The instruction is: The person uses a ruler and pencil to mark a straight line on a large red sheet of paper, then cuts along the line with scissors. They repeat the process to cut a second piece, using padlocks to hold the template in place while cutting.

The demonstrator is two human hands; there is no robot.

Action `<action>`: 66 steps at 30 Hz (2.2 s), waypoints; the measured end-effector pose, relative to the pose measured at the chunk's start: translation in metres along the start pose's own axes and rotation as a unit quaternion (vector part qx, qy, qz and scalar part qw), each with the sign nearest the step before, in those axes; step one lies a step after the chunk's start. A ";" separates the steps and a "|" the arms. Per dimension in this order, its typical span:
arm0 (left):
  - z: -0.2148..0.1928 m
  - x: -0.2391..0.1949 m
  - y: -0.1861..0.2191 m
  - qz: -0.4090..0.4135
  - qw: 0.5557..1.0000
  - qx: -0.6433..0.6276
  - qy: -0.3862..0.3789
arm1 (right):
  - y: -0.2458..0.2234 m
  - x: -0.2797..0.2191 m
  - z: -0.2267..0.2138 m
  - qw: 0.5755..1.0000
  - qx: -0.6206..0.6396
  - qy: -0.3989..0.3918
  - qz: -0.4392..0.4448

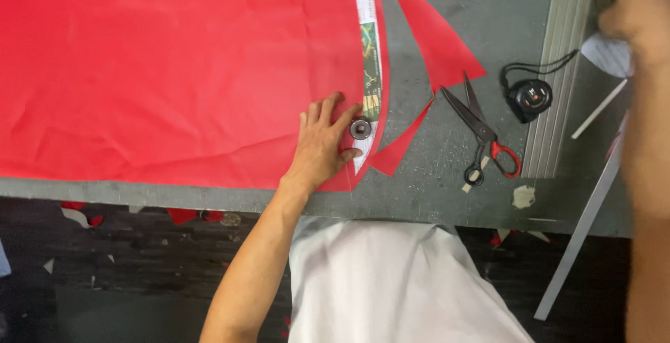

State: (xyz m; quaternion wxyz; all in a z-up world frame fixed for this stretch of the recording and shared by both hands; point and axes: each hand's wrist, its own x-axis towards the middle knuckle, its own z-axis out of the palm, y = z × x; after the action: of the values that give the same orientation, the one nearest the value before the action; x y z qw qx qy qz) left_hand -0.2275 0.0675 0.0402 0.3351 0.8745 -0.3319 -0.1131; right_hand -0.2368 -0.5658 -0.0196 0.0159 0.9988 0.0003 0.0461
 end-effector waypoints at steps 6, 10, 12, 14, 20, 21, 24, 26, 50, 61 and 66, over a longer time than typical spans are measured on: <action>0.006 -0.001 -0.005 0.003 1.000 0.006 -0.001 | 0.008 -0.003 -0.012 0.996 0.066 -0.007 -0.055; 0.009 -0.002 -0.009 -0.001 1.000 0.018 -0.011 | -0.050 0.008 -0.044 0.998 0.019 -0.058 0.002; 0.012 -0.003 -0.009 -0.004 1.000 0.015 -0.016 | -0.094 0.011 -0.074 0.996 0.006 -0.080 0.024; 0.013 -0.001 -0.010 -0.007 1.000 0.019 -0.010 | -0.149 0.028 -0.098 0.996 0.023 -0.082 0.006; 0.014 -0.002 -0.011 -0.001 1.000 0.028 -0.011 | -0.312 0.042 -0.106 0.971 0.143 -0.052 -0.184; 0.015 -0.002 -0.011 -0.002 0.999 0.030 -0.014 | -0.330 0.044 -0.101 0.960 0.161 -0.032 -0.226; 0.016 0.000 -0.012 -0.001 1.000 0.029 -0.013 | -0.359 0.052 -0.087 0.959 0.189 -0.066 -0.202; 0.015 -0.002 -0.012 -0.004 1.000 0.030 -0.009 | -0.363 0.059 -0.081 0.960 0.180 -0.065 -0.203; 0.018 -0.002 -0.016 0.012 0.999 0.047 -0.015 | -0.430 -0.051 -0.089 0.934 0.343 0.003 -0.098; 0.012 -0.002 -0.015 0.041 0.997 0.068 -0.015 | -0.421 -0.078 -0.113 0.940 0.339 -0.002 -0.021; 0.000 0.005 -0.011 0.032 0.999 0.026 -0.035 | -0.385 -0.112 -0.121 0.945 0.309 0.046 0.101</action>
State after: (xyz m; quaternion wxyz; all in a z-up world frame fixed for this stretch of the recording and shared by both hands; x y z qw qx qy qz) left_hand -0.2182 0.0698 0.0333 0.3037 0.8674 -0.3740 -0.1240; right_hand -0.3593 -0.1770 0.0781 -0.2981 0.9463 -0.0854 0.0910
